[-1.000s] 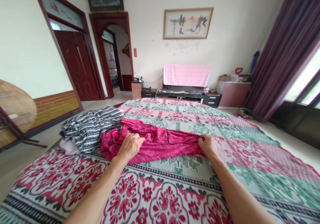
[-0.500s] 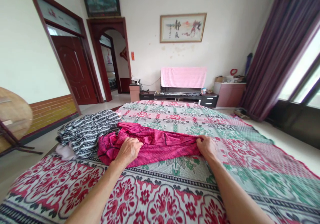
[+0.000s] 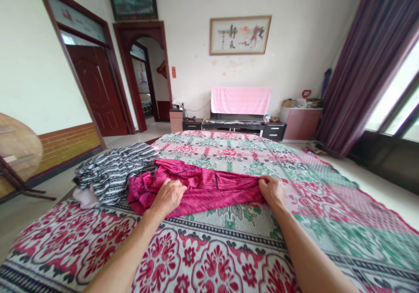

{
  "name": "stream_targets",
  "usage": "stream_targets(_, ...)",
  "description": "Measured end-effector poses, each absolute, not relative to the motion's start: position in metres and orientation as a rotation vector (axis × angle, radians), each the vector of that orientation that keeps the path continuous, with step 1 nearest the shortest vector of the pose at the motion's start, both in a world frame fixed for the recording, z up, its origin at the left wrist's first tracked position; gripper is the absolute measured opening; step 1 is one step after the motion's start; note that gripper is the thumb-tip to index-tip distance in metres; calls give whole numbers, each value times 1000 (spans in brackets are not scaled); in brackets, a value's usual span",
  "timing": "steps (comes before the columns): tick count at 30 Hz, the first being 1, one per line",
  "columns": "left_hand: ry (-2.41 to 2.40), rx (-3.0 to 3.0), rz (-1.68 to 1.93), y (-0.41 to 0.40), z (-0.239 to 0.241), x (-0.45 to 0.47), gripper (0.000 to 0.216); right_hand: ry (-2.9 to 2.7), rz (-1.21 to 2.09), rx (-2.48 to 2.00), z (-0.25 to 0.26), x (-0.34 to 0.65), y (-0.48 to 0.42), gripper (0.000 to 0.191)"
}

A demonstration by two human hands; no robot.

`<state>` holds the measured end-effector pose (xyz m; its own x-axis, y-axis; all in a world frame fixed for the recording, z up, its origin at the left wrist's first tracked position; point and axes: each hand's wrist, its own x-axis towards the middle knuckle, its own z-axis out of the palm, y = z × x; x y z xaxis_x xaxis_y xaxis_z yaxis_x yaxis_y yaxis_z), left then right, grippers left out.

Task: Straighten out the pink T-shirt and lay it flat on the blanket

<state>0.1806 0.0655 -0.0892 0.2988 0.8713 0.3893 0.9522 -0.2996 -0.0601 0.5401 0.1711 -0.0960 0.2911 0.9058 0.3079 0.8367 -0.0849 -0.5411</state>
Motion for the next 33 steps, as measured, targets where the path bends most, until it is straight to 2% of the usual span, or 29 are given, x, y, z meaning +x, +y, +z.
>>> stream_targets(8,-1597,-2338,-496,68,-94,181,33,-1265,129,-1920,-95,558,175,41)
stream_targets(19,-1615,-2311,-581,68,-92,179,35,-1282,178,-1924,-96,556,173,41)
stream_targets(26,-1852,-1958,-656,69,-87,160,19,-1205,160,-1914,-91,565,173,40)
stream_targets(33,-1911,-1992,-609,65,-82,168,21,-881,85,-1863,-95,591,178,43)
